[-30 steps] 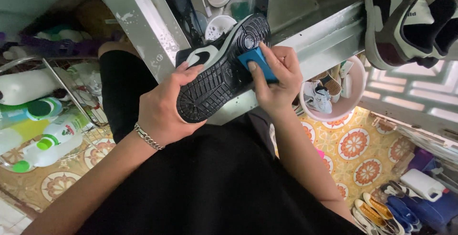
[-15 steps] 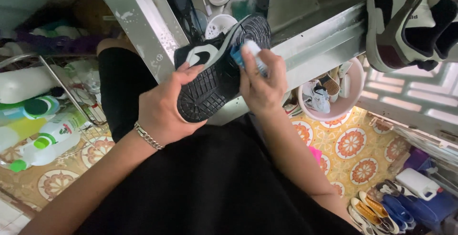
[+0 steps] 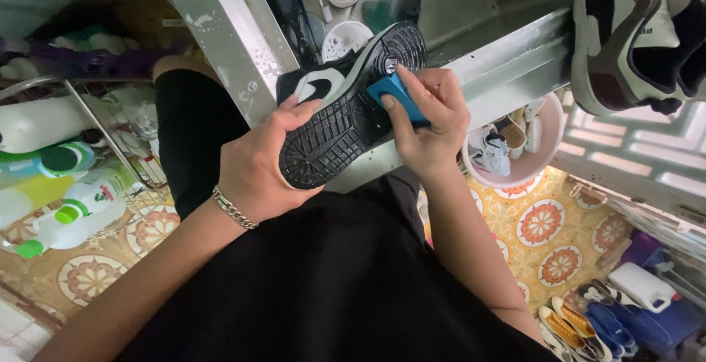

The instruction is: The person scrubs the white upper of a sneaker with an orange brush, then rinses it under a running tap. They proceed to scrub the black sole with a blue brush, focusing on the tread pattern.

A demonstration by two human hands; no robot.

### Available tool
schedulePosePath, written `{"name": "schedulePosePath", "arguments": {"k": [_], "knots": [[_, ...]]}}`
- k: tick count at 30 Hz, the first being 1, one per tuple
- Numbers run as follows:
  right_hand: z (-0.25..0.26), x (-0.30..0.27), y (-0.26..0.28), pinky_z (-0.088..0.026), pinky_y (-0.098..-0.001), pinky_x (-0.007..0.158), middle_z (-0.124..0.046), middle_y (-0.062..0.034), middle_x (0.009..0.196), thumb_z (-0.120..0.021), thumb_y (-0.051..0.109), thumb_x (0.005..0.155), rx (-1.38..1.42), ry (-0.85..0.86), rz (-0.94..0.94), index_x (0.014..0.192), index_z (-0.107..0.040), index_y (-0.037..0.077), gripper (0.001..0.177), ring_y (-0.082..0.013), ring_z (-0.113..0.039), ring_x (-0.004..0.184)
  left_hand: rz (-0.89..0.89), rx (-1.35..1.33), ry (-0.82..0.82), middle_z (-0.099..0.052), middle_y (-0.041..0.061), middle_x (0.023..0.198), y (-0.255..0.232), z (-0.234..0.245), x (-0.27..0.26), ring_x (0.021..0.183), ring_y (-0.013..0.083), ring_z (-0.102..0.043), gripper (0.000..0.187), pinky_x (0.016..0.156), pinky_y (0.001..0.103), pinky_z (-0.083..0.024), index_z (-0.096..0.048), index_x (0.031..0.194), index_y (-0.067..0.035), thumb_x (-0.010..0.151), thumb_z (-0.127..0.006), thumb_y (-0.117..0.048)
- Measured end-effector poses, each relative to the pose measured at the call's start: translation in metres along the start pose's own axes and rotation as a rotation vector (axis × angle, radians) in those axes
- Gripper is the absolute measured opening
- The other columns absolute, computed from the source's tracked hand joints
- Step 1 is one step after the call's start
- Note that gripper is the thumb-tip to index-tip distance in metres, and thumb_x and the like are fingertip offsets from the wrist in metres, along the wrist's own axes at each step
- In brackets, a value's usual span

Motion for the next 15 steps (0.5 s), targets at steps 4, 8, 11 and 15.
{"name": "schedulePosePath", "arguments": {"k": [4, 8, 11, 15], "knots": [[-0.004, 0.001, -0.005, -0.057, -0.0425, 0.068, -0.075, -0.0202, 0.119, -0.104, 0.007, 0.107, -0.095, 0.071, 0.129, 0.146, -0.095, 0.002, 0.040, -0.0316, -0.068, 0.076, -0.001, -0.029, 0.017, -0.093, -0.001, 0.151, 0.004, 0.000, 0.000, 0.147, 0.0231, -0.084, 0.077, 0.117, 0.038, -0.066, -0.083, 0.141, -0.014, 0.072, -0.107, -0.038], [-0.021, -0.014, -0.003, -0.062, -0.0443, 0.070, -0.080, -0.0178, 0.114, -0.099, 0.002, 0.105, -0.336, -0.011, 0.409, 0.122, -0.103, 0.009, 0.019, -0.0334, -0.072, 0.076, -0.015, -0.060, 0.043, -0.092, 0.003, 0.150, 0.009, 0.002, 0.000, 0.147, 0.0252, -0.084, 0.080, 0.114, 0.042, -0.069, -0.081, 0.144, -0.012, 0.072, -0.107, -0.036], [-0.028, -0.030, -0.015, -0.063, -0.0460, 0.072, -0.078, -0.0151, 0.109, -0.098, 0.000, 0.101, -0.383, -0.095, 0.531, 0.128, -0.103, 0.016, 0.032, -0.0316, -0.064, 0.079, -0.034, -0.034, 0.029, -0.092, 0.001, 0.150, 0.009, -0.001, -0.003, 0.147, 0.0237, -0.083, 0.081, 0.115, 0.039, -0.068, -0.082, 0.145, -0.013, 0.071, -0.108, -0.036], [-0.027, -0.008, -0.020, -0.063, -0.0466, 0.074, -0.083, -0.0159, 0.112, -0.102, 0.004, 0.103, -0.456, -0.238, 0.496, 0.109, -0.102, 0.011, 0.009, -0.0360, -0.074, 0.081, -0.023, 0.018, 0.002, -0.093, 0.001, 0.151, -0.002, 0.002, -0.006, 0.146, 0.0234, -0.085, 0.073, 0.116, 0.037, -0.066, -0.083, 0.138, -0.013, 0.074, -0.107, -0.039]]}}
Point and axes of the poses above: each hand's wrist, its own x-axis towards the middle knuckle, its own z-axis out of the back of the hand, y = z × x, the point moved 5 cm from there along x, towards the middle knuckle
